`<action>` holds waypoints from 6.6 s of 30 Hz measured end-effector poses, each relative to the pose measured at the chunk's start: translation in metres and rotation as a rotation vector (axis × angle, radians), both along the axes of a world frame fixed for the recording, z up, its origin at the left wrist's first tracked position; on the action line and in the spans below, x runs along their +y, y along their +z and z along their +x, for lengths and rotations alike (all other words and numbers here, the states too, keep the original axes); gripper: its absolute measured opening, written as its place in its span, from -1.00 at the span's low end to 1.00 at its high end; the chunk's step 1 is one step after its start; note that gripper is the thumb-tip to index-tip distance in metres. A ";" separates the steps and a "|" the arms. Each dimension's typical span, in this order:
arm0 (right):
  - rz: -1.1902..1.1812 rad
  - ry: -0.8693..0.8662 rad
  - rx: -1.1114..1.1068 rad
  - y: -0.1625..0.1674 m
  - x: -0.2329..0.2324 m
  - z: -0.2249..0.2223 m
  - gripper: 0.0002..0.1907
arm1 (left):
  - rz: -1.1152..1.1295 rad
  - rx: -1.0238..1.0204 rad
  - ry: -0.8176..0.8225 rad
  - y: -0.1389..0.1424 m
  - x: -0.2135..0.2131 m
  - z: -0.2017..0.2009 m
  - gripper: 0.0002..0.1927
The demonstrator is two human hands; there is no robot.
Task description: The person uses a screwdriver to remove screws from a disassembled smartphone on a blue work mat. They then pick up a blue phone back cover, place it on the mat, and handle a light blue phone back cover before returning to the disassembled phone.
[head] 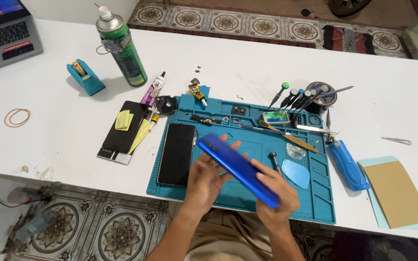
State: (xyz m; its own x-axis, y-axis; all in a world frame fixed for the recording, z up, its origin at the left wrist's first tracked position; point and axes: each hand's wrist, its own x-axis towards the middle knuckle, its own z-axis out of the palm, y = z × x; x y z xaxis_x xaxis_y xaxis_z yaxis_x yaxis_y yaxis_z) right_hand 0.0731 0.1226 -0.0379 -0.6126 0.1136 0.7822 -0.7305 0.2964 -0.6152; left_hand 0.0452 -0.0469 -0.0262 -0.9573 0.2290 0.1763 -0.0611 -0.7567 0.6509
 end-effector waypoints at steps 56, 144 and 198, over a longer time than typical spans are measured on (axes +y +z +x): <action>-0.363 0.658 -0.964 -0.032 -0.101 -0.030 -0.34 | -0.570 -0.028 0.641 -0.003 -0.071 0.013 -0.21; 0.308 0.172 -0.245 0.002 0.062 0.000 -0.49 | -0.161 -0.023 0.435 -0.054 0.077 0.008 -0.37; 0.361 0.118 -0.096 -0.018 0.082 -0.009 -0.42 | -0.245 -0.054 0.051 -0.048 0.080 -0.008 0.13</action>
State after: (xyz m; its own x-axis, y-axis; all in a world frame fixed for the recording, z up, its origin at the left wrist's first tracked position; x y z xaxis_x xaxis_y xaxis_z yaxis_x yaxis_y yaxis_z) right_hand 0.0637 0.2045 -0.0554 -0.6775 -0.2339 0.6973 -0.7166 0.4234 -0.5542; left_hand 0.0376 0.0330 -0.0745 -0.9751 0.2102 0.0701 -0.0667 -0.5798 0.8120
